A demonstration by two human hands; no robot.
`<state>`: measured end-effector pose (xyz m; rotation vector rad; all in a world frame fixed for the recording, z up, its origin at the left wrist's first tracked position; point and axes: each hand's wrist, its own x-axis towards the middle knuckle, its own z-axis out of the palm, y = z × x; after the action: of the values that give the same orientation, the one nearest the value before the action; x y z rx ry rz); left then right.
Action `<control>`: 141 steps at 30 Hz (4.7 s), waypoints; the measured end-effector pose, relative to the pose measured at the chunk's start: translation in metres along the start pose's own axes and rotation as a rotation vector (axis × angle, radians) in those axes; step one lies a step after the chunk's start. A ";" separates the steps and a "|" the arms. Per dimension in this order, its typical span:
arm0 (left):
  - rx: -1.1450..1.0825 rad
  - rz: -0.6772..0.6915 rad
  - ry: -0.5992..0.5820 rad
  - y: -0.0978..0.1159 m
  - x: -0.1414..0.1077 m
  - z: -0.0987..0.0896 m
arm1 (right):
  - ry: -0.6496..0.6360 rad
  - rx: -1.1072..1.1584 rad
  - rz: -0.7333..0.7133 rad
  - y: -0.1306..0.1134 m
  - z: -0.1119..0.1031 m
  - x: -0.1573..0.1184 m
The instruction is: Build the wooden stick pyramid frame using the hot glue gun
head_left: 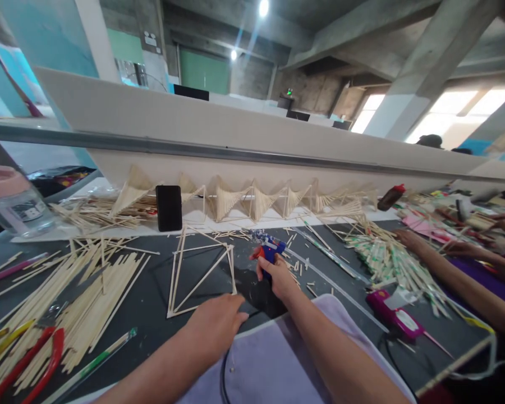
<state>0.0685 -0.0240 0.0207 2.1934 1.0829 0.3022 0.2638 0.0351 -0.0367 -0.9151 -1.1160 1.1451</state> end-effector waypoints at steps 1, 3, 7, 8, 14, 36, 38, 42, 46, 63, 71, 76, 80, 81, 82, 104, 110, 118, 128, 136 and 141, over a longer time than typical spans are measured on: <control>0.054 0.040 0.024 0.005 -0.005 -0.011 | -0.018 -0.003 0.006 0.002 -0.001 -0.002; 0.063 0.088 0.079 0.011 -0.014 -0.039 | -0.056 0.000 0.026 0.006 -0.001 -0.006; 0.105 -0.088 0.449 -0.013 -0.021 -0.104 | -0.096 -0.010 0.052 0.010 0.002 -0.012; 0.104 -0.171 0.539 -0.027 -0.021 -0.118 | -0.099 -0.013 0.053 0.010 0.002 -0.013; 0.160 -0.418 0.593 -0.116 -0.002 -0.138 | -0.089 -0.013 0.042 0.013 0.000 -0.013; 0.461 -0.349 0.382 -0.181 0.041 -0.086 | -0.037 -0.032 0.090 0.008 0.003 -0.012; 0.468 -0.351 0.380 -0.180 0.041 -0.087 | -0.032 -0.028 0.088 0.007 0.003 -0.013; 0.474 -0.352 0.387 -0.179 0.041 -0.087 | -0.026 -0.013 0.075 0.007 0.004 -0.013; 0.473 -0.357 0.372 -0.177 0.041 -0.086 | -0.029 -0.023 0.077 0.007 0.004 -0.013; 0.589 -0.363 0.606 -0.099 0.002 -0.138 | -0.004 -0.058 0.053 0.007 -0.001 -0.014; 0.469 -0.085 0.746 -0.002 -0.029 -0.122 | 0.015 -0.085 0.035 0.007 0.001 -0.015; 0.466 -0.121 0.623 -0.014 -0.015 -0.111 | 0.025 -0.075 0.034 0.007 0.001 -0.014; 0.469 -0.057 0.541 -0.015 -0.006 -0.094 | 0.062 -0.026 0.053 0.008 -0.001 -0.012; 0.473 -0.054 0.539 -0.013 -0.005 -0.090 | 0.065 -0.004 0.063 0.008 -0.002 -0.012; 0.478 -0.053 0.544 -0.011 -0.004 -0.086 | 0.063 0.016 0.073 0.008 -0.002 -0.012; 0.452 -0.141 -0.028 -0.005 0.002 -0.022 | 0.060 -0.171 0.191 0.018 -0.009 -0.007; 0.641 -0.248 -0.160 -0.021 0.026 0.005 | 0.039 -0.129 0.186 0.018 -0.009 -0.007; 0.699 -0.222 -0.127 -0.027 0.027 -0.004 | 0.058 -0.137 0.176 0.016 -0.008 -0.007; 0.604 -0.263 -0.251 -0.017 0.023 -0.015 | 0.080 -0.114 0.200 0.010 -0.006 -0.007; 0.560 -0.218 -0.256 -0.002 0.004 -0.023 | 0.079 -0.121 0.205 0.013 -0.004 -0.007; 0.465 -0.006 -0.282 0.009 -0.023 -0.032 | 0.085 -0.152 0.216 0.009 0.000 -0.008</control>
<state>0.0447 -0.0310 0.0523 2.5351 1.0762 -0.2864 0.2610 0.0288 -0.0469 -1.2151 -1.0651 1.1949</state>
